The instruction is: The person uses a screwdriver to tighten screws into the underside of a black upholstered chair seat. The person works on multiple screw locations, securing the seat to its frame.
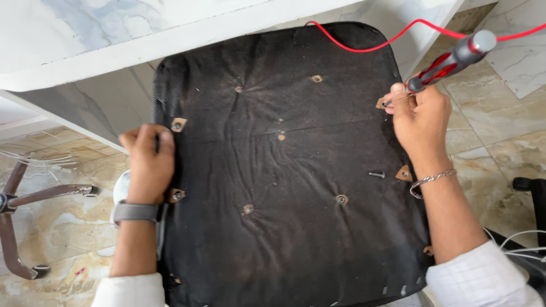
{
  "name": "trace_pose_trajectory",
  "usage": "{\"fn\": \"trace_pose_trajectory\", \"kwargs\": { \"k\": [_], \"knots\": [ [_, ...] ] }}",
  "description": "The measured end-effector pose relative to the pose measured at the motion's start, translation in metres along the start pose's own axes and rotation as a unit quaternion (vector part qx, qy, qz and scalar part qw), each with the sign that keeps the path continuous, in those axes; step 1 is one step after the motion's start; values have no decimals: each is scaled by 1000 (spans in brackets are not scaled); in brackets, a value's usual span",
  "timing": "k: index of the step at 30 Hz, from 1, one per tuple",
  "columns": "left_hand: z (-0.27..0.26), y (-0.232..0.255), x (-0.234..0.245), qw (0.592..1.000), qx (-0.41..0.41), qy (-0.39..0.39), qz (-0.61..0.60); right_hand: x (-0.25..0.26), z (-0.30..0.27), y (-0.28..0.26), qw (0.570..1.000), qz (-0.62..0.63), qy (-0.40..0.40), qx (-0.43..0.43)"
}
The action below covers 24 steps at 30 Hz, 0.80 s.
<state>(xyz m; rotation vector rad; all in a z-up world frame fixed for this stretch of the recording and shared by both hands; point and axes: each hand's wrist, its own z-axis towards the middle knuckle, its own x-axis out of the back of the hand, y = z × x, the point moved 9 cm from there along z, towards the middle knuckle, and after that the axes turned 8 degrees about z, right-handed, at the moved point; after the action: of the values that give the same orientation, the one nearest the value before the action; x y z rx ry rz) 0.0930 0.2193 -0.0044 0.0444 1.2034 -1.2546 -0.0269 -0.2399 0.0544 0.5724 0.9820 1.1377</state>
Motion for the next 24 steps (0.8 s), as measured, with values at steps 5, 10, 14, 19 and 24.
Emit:
{"fn": "trace_pose_trajectory", "kwargs": {
  "k": [5, 10, 14, 19, 24],
  "knots": [
    [19, -22, -66, 995, 27, 49, -79, 30, -10, 21, 993, 15, 2, 114],
    [39, -86, -63, 988, 81, 43, -123, 80, 0, 42, 994, 75, -6, 84],
    [65, -126, 22, 987, 105, 8, -122, 140, 7, 64, 992, 81, -57, -78],
    [82, -157, 117, 952, 172, -6, -253, 158, -3, 65, 959, 248, -85, -108],
    [88, -163, 114, 964, 186, -160, -107, 157, 19, 81, 964, 243, -100, -42]
  ]
}}
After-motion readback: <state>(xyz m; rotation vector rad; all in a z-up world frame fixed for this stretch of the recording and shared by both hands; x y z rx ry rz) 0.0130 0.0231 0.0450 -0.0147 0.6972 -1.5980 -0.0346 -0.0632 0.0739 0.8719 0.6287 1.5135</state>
